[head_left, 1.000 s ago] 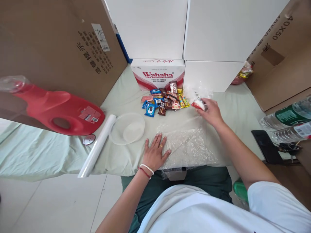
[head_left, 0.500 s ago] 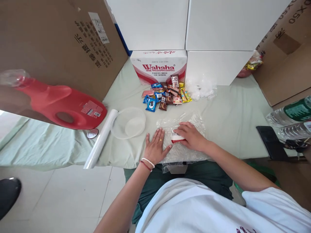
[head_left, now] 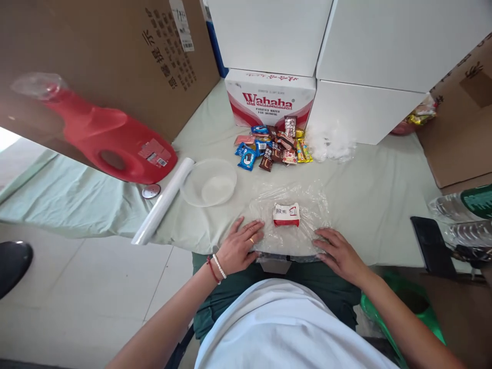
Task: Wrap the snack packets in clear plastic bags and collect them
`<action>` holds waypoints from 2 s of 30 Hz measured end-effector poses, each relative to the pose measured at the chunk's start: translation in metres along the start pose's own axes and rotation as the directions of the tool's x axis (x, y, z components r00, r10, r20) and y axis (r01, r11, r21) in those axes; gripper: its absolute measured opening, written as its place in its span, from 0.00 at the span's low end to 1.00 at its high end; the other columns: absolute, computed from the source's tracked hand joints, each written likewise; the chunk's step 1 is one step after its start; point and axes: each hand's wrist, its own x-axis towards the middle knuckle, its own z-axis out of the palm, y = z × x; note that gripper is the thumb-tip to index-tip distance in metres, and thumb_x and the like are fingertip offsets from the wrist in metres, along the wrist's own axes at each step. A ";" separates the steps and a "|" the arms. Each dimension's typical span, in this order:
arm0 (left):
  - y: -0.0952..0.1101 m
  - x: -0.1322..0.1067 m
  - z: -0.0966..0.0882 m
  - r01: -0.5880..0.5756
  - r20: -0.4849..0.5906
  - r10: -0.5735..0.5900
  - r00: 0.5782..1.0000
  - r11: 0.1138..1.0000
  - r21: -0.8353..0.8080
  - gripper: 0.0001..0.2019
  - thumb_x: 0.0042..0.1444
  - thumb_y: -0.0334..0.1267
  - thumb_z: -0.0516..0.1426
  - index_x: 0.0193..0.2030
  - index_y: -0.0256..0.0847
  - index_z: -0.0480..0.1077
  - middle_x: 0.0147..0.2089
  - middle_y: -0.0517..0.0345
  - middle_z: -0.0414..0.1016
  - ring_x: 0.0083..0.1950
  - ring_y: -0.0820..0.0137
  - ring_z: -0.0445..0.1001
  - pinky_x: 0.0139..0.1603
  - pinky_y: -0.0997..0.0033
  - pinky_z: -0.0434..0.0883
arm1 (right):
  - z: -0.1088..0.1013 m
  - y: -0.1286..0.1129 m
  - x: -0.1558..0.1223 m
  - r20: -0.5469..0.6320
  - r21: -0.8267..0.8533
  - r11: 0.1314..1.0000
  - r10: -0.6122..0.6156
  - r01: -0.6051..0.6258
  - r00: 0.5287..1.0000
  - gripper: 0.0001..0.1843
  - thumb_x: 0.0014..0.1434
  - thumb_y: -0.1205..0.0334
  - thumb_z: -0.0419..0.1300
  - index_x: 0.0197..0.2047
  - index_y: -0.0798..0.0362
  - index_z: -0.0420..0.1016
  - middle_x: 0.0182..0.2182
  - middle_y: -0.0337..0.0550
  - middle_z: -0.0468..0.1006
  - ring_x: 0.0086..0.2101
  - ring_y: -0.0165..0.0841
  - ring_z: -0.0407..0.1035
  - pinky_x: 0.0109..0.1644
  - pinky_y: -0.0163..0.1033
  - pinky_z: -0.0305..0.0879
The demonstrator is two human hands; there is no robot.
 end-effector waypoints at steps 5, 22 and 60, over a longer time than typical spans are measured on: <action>-0.008 0.026 -0.009 0.080 -0.138 -0.116 0.984 0.967 -0.242 0.17 0.71 0.45 0.48 0.39 0.46 0.76 0.53 0.53 0.83 0.63 0.63 0.76 0.74 0.49 0.60 | -0.023 -0.001 0.036 0.122 0.182 0.983 0.013 -0.035 0.993 0.15 0.72 0.55 0.54 0.48 0.46 0.83 0.45 0.49 0.84 0.47 0.42 0.77 0.55 0.52 0.74; 0.005 0.058 -0.010 0.371 -0.801 -0.239 0.549 0.928 -0.022 0.12 0.66 0.32 0.51 0.52 0.37 0.73 0.50 0.41 0.76 0.54 0.55 0.72 0.58 0.52 0.68 | -0.037 0.008 0.217 0.193 -0.371 0.908 0.281 -0.195 0.940 0.29 0.71 0.54 0.58 0.70 0.56 0.66 0.62 0.58 0.72 0.60 0.47 0.65 0.62 0.44 0.61; 0.019 0.097 0.010 0.630 -0.454 -0.690 0.563 0.715 -0.304 0.08 0.53 0.39 0.62 0.40 0.42 0.75 0.63 0.42 0.70 0.70 0.48 0.64 0.69 0.44 0.65 | 0.039 -0.050 0.120 0.187 -0.198 0.980 0.013 0.025 0.982 0.21 0.74 0.66 0.53 0.64 0.42 0.75 0.46 0.47 0.72 0.47 0.41 0.62 0.52 0.44 0.60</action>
